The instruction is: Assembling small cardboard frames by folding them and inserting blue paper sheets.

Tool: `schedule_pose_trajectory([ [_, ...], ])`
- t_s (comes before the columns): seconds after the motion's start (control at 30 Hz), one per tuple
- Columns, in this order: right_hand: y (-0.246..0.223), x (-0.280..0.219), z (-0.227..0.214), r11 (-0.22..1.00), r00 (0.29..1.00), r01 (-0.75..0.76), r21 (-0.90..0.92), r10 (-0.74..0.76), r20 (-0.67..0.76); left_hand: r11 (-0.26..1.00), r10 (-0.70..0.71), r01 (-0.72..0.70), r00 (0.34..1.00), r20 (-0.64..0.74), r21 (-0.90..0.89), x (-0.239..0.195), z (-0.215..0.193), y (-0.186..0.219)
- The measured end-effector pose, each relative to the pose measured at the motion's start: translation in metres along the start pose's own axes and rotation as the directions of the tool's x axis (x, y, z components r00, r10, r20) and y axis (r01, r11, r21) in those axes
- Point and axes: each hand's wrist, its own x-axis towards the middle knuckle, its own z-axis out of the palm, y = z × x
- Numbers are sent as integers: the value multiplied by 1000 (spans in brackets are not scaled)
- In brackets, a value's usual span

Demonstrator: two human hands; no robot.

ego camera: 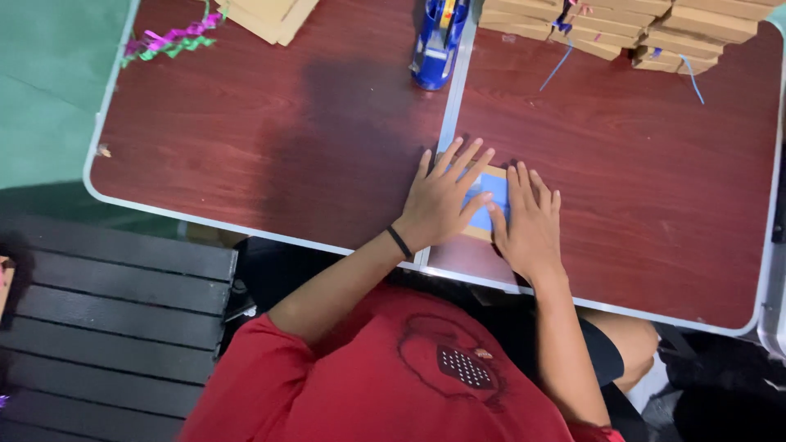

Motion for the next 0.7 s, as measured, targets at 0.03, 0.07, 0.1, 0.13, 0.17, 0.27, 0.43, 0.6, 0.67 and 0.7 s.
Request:
schedule_pose_trajectory([
  [0.03,-4,1,-1,1000,1000,-6,-4,6,6,1000,-1,1,1000,4,-8,-4,8,-1],
  [0.07,-7,2,-2,1000,1000,2,15,-2,19,1000,-10,10,1000,2,-10,-8,15,-2],
  [0.1,-11,5,-3,999,1000,10,36,-11,26,1000,-15,15,1000,-3,-9,-10,22,-5],
  [0.13,-10,6,4,999,1000,5,33,-6,26,1000,-12,12,1000,-3,-15,-9,23,-4],
  [0.17,-9,6,12,999,1000,7,40,-8,11,1000,-17,17,1000,5,-7,-9,23,-4],
  [0.27,-11,7,18,999,1000,-5,51,5,-1,1000,-28,28,998,48,-7,-9,18,-3],
  [0.43,-14,10,19,999,999,-30,45,29,29,999,-30,36,983,180,-33,-6,10,-6],
  [0.6,-15,9,20,998,998,-42,54,39,54,996,-41,57,973,225,-66,-9,19,-6],
  [0.67,-12,9,24,998,998,-44,54,41,53,996,-48,64,971,234,-60,-9,21,-6],
  [0.7,-11,9,25,997,998,-51,52,48,51,996,-51,68,968,245,-59,-9,23,-6],
])
